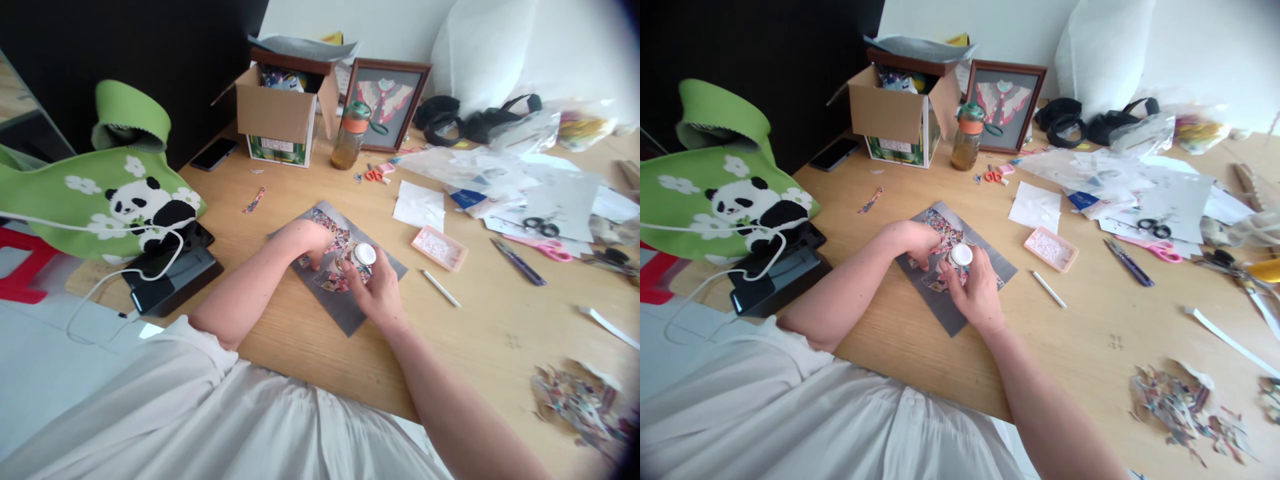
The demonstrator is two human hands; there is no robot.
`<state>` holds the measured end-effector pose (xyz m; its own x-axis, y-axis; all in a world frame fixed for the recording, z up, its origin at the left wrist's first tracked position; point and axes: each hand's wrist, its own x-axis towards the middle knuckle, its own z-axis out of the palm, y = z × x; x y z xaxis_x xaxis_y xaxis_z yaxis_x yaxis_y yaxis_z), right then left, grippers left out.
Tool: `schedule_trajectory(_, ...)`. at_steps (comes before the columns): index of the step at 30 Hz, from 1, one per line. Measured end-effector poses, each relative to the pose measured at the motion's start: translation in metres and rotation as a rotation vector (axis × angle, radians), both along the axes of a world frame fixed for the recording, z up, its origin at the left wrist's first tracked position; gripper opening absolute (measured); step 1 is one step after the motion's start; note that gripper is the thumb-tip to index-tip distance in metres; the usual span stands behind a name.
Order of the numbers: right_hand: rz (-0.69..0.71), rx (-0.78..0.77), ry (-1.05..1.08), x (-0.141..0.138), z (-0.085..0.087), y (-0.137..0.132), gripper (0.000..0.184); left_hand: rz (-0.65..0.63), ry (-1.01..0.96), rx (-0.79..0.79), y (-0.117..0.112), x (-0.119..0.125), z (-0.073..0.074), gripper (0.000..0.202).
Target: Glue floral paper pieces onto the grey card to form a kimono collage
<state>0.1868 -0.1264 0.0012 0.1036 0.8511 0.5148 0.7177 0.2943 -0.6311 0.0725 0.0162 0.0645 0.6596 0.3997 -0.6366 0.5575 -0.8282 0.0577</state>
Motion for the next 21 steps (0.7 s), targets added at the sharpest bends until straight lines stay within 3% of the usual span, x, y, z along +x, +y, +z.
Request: schedule_trajectory(21,-0.007,-0.008,0.002,0.0019,0.0005,-0.0009,0.022,0.025,0.020,-0.004,-0.0024,0.0003,0.0026,0.055)
